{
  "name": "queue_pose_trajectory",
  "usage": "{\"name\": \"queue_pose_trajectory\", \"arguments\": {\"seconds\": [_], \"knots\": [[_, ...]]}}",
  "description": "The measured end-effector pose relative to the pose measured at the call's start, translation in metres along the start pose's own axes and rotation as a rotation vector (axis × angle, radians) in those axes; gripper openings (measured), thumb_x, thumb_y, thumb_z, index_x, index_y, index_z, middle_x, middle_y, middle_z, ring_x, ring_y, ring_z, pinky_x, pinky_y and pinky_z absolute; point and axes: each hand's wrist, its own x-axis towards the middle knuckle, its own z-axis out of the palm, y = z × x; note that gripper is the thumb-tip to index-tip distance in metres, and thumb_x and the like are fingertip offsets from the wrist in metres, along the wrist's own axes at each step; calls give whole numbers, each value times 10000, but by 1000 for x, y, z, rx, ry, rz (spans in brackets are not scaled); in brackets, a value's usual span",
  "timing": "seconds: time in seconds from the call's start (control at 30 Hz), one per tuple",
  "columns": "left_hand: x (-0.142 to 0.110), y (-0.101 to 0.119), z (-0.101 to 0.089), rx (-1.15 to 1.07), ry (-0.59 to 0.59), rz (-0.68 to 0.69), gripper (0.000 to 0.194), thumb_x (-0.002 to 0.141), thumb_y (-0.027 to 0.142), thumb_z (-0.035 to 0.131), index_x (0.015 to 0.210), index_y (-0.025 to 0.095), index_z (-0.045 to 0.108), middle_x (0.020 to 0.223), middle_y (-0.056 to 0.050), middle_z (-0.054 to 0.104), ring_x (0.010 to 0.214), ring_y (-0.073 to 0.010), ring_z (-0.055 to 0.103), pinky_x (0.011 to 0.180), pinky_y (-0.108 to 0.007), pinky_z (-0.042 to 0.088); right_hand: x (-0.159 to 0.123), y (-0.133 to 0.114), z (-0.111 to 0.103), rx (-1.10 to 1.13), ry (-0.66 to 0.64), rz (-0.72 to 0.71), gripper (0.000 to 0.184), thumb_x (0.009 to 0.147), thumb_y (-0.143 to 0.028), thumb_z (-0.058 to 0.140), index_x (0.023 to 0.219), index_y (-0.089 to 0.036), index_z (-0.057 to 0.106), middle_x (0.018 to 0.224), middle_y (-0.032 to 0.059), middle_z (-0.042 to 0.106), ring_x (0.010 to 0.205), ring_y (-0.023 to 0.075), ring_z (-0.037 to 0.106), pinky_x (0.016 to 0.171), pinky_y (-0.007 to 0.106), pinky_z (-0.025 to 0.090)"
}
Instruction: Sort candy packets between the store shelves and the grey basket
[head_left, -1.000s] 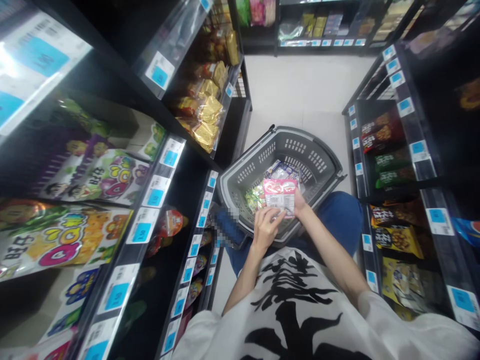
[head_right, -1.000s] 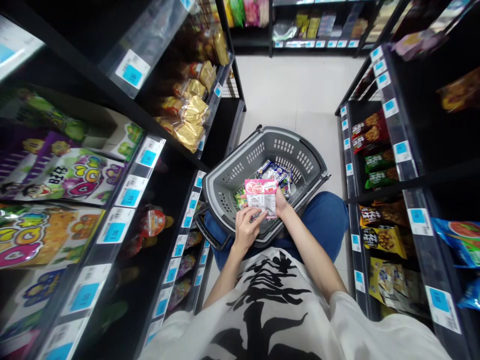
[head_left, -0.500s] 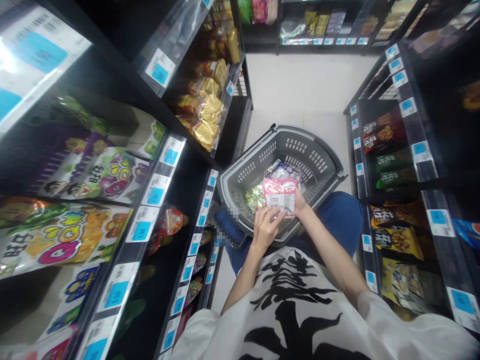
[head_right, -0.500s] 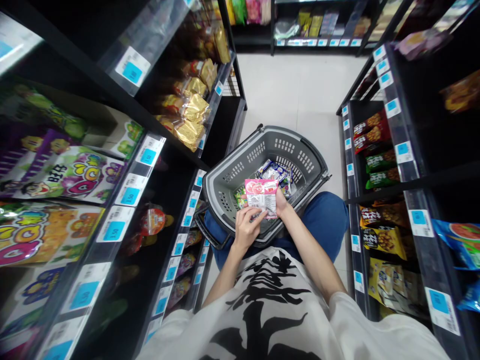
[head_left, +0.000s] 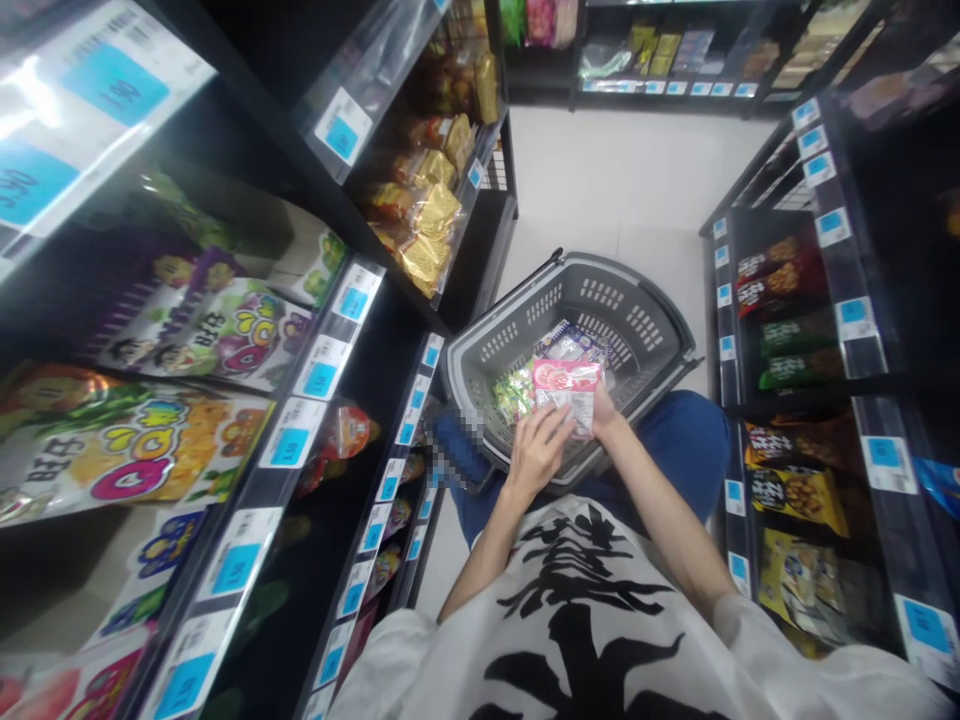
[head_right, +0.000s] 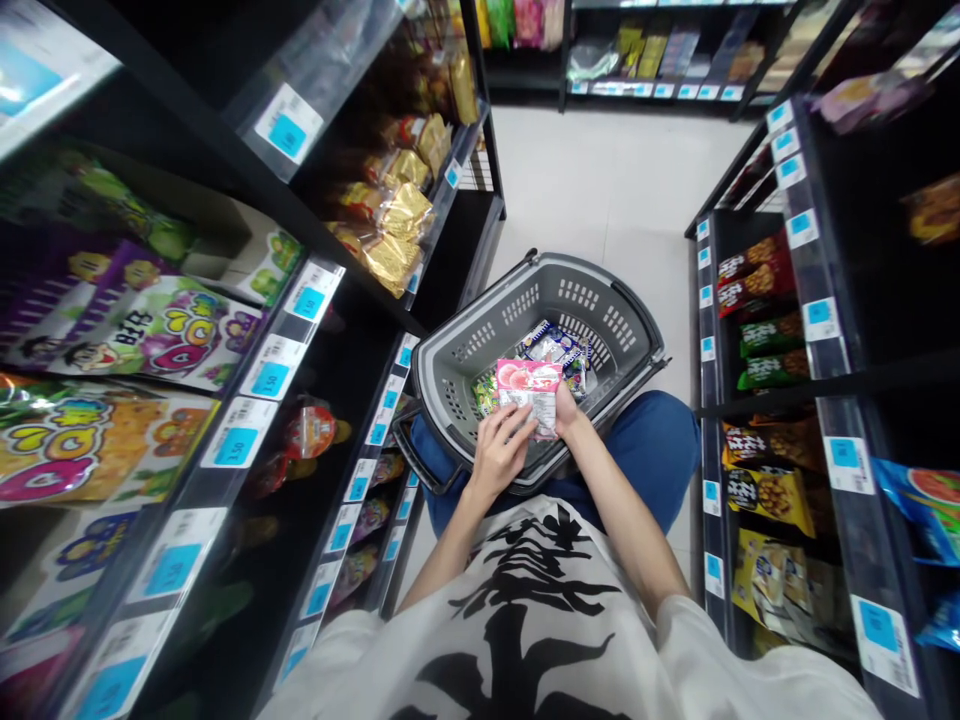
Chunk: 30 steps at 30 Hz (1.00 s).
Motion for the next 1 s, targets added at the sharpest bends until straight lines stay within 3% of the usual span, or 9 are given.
{"name": "queue_pose_trajectory", "arguments": {"seconds": [0.1,0.23,0.33,0.43,0.57,0.67,0.83,1.0], "knots": [[3,0,-1,-60,-17,-38,506,905,121,558,1395,242,527,1420,-85,596,1378,-253,468,1105,-484,419,3,2,-4,10,3,-14,569,915,-623,408,1063,-124,639,958,134,728,769,232,677,572,329,573],[3,0,0,-244,25,-128,515,918,142,524,1424,229,490,1447,-102,567,1401,-248,455,1144,-484,401,4,2,-4,-63,137,-89,365,887,-448,552,1061,-144,655,903,74,735,792,209,678,681,320,578],[-1,-3,0,-407,100,-373,478,955,231,511,1430,199,472,1415,-140,581,1330,-250,540,1124,-451,434,3,1,-1,-134,275,-183,268,840,-372,684,1011,-166,673,846,28,736,771,182,675,726,293,563],[-4,-11,-2,-615,218,-674,492,965,357,544,1418,188,457,1398,-152,586,1290,-267,576,1093,-431,461,3,1,0,-171,345,-249,336,760,-391,797,987,-167,691,887,46,753,847,216,699,808,333,562],[-4,-20,-3,-962,231,-851,499,984,458,502,1398,188,434,1265,-151,667,1155,-261,664,983,-419,533,3,3,1,-221,369,-210,378,677,-414,861,908,-152,715,854,74,761,894,266,716,860,397,560],[-1,-21,-1,-1052,206,-860,600,930,463,612,1421,188,406,1185,-148,701,1073,-247,696,960,-412,542,3,4,3,-273,393,-192,386,626,-439,886,801,-139,719,764,79,750,851,280,721,833,412,566],[7,-14,-5,-969,167,-798,1022,774,361,806,1570,196,185,1195,-138,694,1085,-253,692,998,-437,536,5,7,3,-345,485,-233,422,608,-507,878,740,-142,711,701,69,733,777,268,714,767,401,572],[13,-15,-12,-728,42,-731,918,632,265,895,1445,192,474,1408,-144,576,1326,-321,536,1152,-501,410,7,5,-2,-422,565,-236,418,653,-528,837,802,-158,714,758,66,741,764,253,695,743,379,564]]}}
